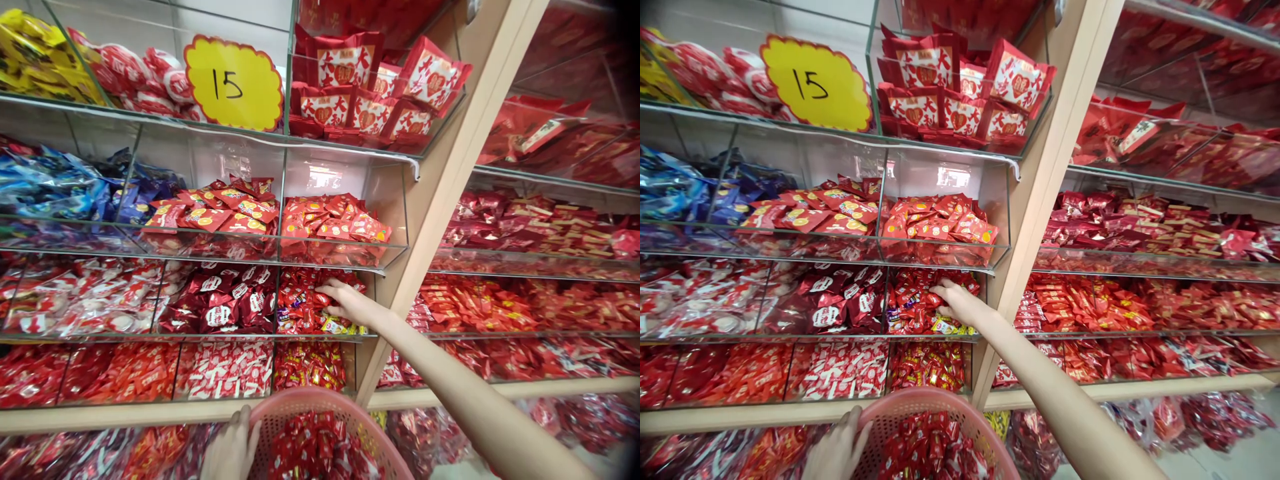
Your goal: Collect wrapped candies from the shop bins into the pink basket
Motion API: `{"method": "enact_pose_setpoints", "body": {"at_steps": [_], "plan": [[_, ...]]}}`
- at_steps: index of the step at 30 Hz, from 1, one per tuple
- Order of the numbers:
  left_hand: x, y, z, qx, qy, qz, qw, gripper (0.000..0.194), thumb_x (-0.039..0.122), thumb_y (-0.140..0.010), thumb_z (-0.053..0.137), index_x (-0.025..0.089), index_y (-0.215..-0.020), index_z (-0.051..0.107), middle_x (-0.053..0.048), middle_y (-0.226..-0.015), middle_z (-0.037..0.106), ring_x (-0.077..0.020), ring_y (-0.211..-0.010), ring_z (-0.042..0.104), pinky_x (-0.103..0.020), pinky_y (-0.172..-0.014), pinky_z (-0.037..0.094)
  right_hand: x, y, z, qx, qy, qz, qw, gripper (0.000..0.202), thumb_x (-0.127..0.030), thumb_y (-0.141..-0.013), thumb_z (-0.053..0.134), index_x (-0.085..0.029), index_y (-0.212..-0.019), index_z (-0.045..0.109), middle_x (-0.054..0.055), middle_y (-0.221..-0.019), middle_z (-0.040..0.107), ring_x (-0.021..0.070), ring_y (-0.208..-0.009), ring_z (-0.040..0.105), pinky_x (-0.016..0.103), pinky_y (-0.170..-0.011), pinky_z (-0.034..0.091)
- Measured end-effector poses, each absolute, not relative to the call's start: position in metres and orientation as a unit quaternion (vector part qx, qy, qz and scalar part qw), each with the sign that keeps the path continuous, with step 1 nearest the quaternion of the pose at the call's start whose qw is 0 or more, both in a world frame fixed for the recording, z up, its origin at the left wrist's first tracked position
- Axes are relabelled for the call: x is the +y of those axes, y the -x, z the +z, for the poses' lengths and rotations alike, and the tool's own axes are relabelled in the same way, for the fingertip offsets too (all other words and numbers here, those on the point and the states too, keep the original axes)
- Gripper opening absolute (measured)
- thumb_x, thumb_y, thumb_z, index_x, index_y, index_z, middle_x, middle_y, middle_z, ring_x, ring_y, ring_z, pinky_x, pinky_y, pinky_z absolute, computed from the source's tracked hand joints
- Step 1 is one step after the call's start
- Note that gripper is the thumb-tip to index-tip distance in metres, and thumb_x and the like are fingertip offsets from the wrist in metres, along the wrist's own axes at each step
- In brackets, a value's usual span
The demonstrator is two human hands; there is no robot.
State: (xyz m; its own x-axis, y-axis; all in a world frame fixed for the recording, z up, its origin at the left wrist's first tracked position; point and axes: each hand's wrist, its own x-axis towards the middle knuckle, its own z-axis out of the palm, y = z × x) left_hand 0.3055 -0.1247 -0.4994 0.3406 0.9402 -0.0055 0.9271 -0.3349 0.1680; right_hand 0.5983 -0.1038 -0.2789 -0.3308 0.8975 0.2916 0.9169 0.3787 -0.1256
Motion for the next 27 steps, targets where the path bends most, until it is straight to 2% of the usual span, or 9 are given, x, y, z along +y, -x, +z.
{"method": "enact_pose_setpoints", "body": {"at_steps": [3,8,12,16,20,23,27], "plan": [[-0.125,-0.305,-0.501,0.57,-0.817,0.053,0.067,0.042,0.03,-0.089,0.021,0.017,-0.117,0.05,-0.013,-0.111,0.062,-0.0219,-0.086,0.065,-0.032,-0.068,0.051,-0.102,-0.597,-0.279,-0.807,0.566,-0.031,0.165,0.045,-0.013,-0.076,0.056,-0.013,-0.12,0.05,0.014,-0.11,0.052,0.0218,-0.102,0.053,0.033,-0.086,0.043],[-0.125,-0.305,-0.502,0.572,-0.817,0.046,0.062,0.042,0.029,-0.089,0.02,0.017,-0.117,0.049,-0.013,-0.11,0.062,-0.0211,-0.086,0.065,-0.031,-0.067,0.051,-0.097,-0.595,-0.284,-0.797,0.578,-0.055,0.164,0.047,-0.026,-0.076,0.06,-0.011,-0.119,0.048,0.015,-0.109,0.051,0.0225,-0.099,0.053,0.032,-0.083,0.043],[-0.124,-0.305,-0.501,0.57,-0.818,0.041,0.065,0.042,0.03,-0.089,0.019,0.016,-0.117,0.049,-0.012,-0.109,0.063,-0.0216,-0.086,0.065,-0.031,-0.067,0.05,-0.097,-0.593,-0.284,-0.801,0.574,-0.058,0.163,0.036,-0.021,-0.079,0.055,-0.013,-0.114,0.053,0.013,-0.104,0.053,0.02,-0.092,0.054,0.03,-0.079,0.043],[-0.125,-0.305,-0.499,0.566,-0.82,0.044,0.07,0.043,0.03,-0.089,0.018,0.016,-0.116,0.048,-0.012,-0.11,0.062,-0.0216,-0.086,0.065,-0.031,-0.066,0.05,-0.097,-0.592,-0.278,-0.804,0.56,-0.042,0.197,0.029,-0.014,-0.076,0.054,-0.013,-0.104,0.059,0.011,-0.097,0.057,0.0179,-0.087,0.054,0.027,-0.078,0.041],[-0.126,-0.306,-0.497,0.572,-0.816,0.035,0.075,0.043,0.031,-0.089,0.018,0.017,-0.116,0.048,-0.012,-0.111,0.061,-0.0206,-0.086,0.064,-0.03,-0.066,0.049,-0.094,-0.594,-0.272,-0.778,0.576,-0.005,0.249,0.023,-0.01,-0.071,0.054,-0.013,-0.092,0.062,0.005,-0.083,0.061,0.0138,-0.073,0.052,0.024,-0.071,0.039],[-0.126,-0.306,-0.496,0.572,-0.816,0.034,0.075,0.042,0.031,-0.089,0.018,0.017,-0.115,0.049,-0.012,-0.11,0.062,-0.02,-0.086,0.064,-0.029,-0.066,0.049,-0.094,-0.594,-0.27,-0.751,0.578,0.036,0.317,0.016,-0.015,-0.071,0.052,-0.012,-0.083,0.062,0.0,-0.072,0.059,0.0115,-0.065,0.049,0.023,-0.067,0.039],[-0.127,-0.306,-0.497,0.568,-0.82,0.039,0.06,0.042,0.031,-0.09,0.018,0.017,-0.115,0.048,-0.012,-0.109,0.062,-0.021,-0.085,0.065,-0.03,-0.065,0.049,-0.096,-0.59,-0.269,-0.701,0.522,0.149,0.462,0.019,-0.027,-0.074,0.054,-0.013,-0.085,0.06,-0.001,-0.077,0.06,0.0118,-0.07,0.051,0.025,-0.071,0.042]]}}
